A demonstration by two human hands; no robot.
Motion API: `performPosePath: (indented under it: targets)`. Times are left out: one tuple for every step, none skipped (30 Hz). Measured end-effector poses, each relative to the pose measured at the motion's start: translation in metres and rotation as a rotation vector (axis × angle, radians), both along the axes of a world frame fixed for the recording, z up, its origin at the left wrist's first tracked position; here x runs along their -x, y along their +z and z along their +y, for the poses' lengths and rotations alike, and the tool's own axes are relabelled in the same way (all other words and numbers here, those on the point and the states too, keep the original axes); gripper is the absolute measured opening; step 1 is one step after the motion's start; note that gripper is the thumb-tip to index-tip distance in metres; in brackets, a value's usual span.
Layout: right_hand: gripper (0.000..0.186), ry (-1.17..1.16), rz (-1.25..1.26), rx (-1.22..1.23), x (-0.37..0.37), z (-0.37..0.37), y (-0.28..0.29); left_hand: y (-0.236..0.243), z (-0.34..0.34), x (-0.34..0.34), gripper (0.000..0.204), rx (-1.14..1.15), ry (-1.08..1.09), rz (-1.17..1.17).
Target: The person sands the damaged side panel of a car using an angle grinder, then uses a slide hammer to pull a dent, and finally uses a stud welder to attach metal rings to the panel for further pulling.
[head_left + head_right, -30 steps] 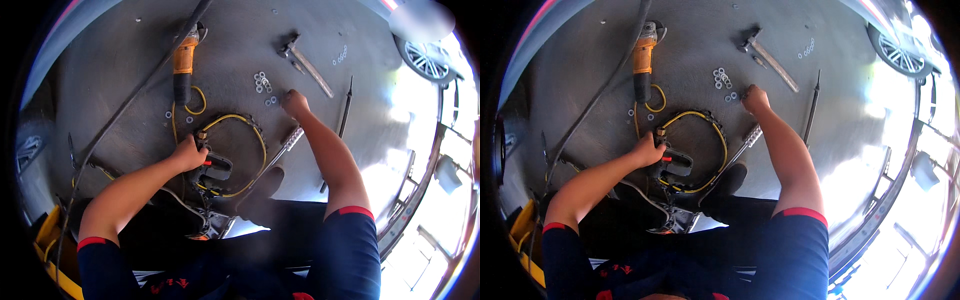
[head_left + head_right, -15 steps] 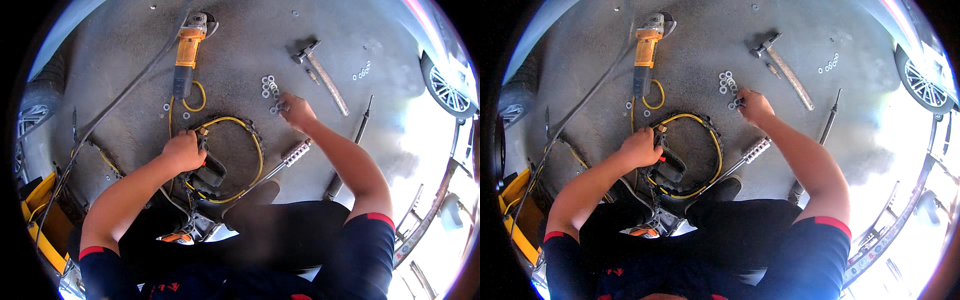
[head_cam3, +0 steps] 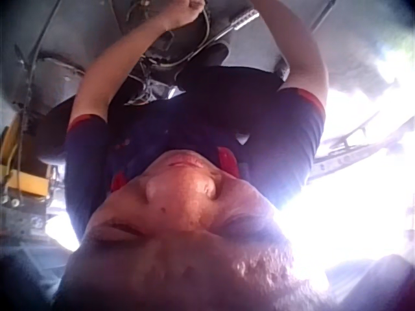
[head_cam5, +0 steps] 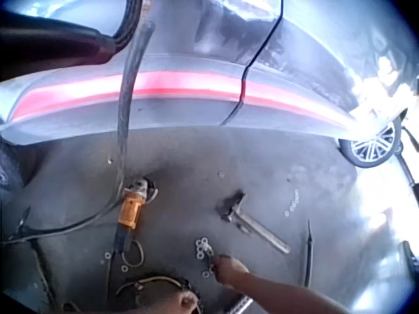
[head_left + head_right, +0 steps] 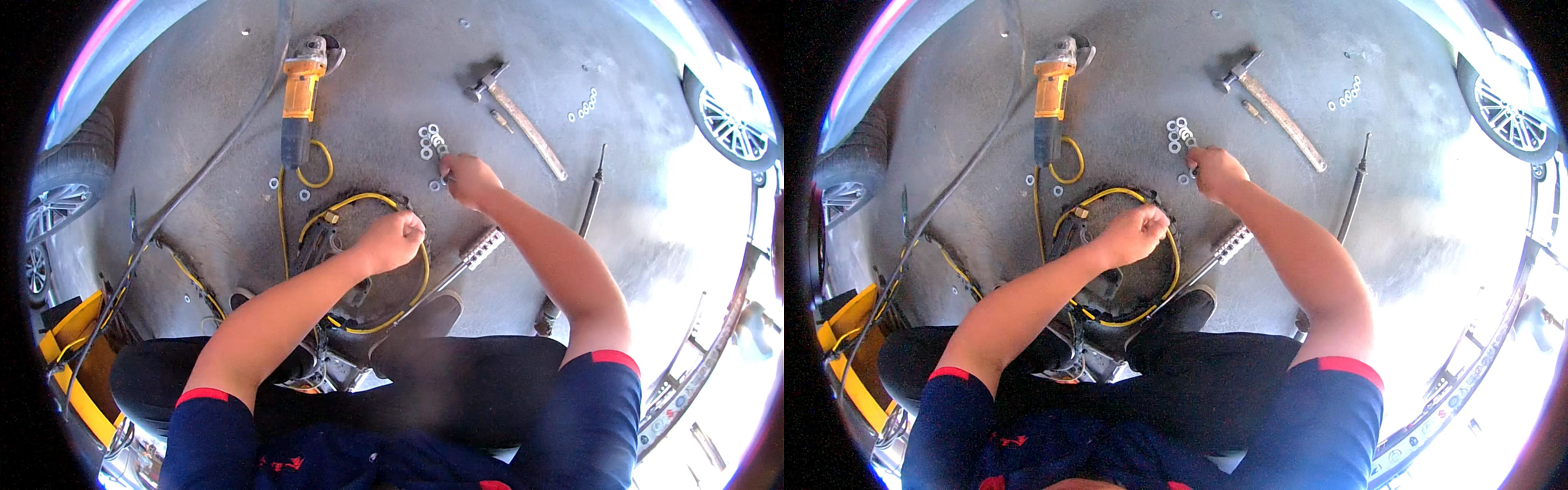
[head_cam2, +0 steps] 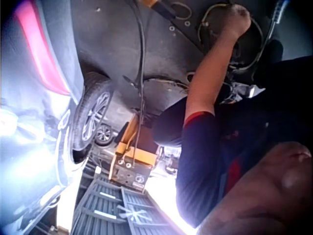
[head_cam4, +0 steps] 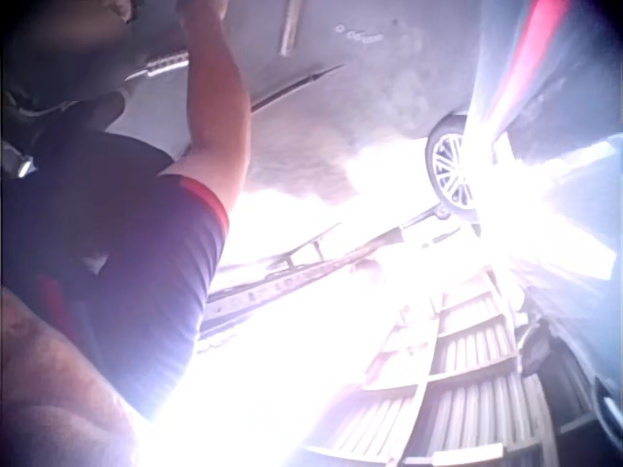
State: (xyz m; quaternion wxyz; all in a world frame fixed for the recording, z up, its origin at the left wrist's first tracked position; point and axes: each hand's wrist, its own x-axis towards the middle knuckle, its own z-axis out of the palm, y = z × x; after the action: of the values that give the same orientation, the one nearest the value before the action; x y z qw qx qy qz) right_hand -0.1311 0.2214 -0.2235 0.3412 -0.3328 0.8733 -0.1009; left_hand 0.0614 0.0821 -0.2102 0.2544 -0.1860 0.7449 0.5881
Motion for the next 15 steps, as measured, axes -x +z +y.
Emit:
performPosePath:
  targets:
    - [0.025, 0.014, -0.011, -0.022, 0.002, -0.001, 0.002, 0.001, 0.003, -0.001, 0.024, -0.047, 0.004, 0.011]
    - [0.025, 0.013, -0.004, -0.021, 0.002, -0.003, 0.003, -0.001, 0.004, 0.001, 0.024, -0.046, 0.003, 0.018]
    - [0.024, 0.026, -0.031, -0.059, 0.003, -0.005, 0.004, -0.003, 0.005, 0.004, 0.025, -0.192, 0.120, -0.088]
    - [0.023, 0.042, -0.060, -0.102, 0.002, -0.006, 0.005, -0.002, 0.005, 0.007, 0.025, -0.342, 0.239, -0.196]
    - [0.023, 0.045, -0.056, -0.105, 0.001, -0.007, 0.006, -0.003, 0.001, 0.011, 0.031, -0.510, 0.354, -0.275]
    - [0.021, 0.030, -0.103, -0.089, 0.000, -0.007, 0.007, -0.002, 0.000, 0.016, 0.031, -0.514, 0.355, -0.271]
    - [0.020, 0.020, -0.154, -0.071, -0.003, -0.011, 0.012, -0.003, 0.000, 0.018, 0.035, -0.578, 0.496, -0.313]
    - [0.020, 0.027, -0.152, -0.074, -0.006, -0.015, 0.017, -0.003, -0.001, 0.022, 0.039, -0.642, 0.636, -0.356]
    - [0.022, 0.035, -0.234, -0.019, -0.008, -0.017, 0.023, -0.004, -0.003, 0.026, 0.044, -0.730, 0.716, -0.424]
    - [0.024, 0.040, -0.313, 0.036, -0.012, -0.021, 0.033, -0.008, -0.007, 0.032, 0.044, -0.735, 0.717, -0.421]
    - [0.024, 0.043, -0.316, 0.034, -0.019, -0.025, 0.037, -0.012, -0.013, 0.034, 0.041, -0.907, 0.768, -0.462]
    - [0.027, 0.067, -0.332, 0.148, -0.026, -0.029, 0.041, -0.014, -0.016, 0.034, 0.037, -1.079, 0.816, -0.500]
    - [0.030, 0.087, -0.345, 0.261, -0.029, -0.031, 0.045, -0.011, -0.018, 0.035, 0.028, -1.130, 0.811, -0.409]
    - [0.030, 0.094, -0.349, 0.264, -0.031, -0.039, 0.054, -0.014, -0.023, 0.031, 0.028, -1.127, 0.818, -0.406]
    - [0.033, 0.135, -0.370, 0.316, -0.031, -0.047, 0.063, -0.018, -0.030, 0.027, 0.025, -1.151, 0.863, -0.330]
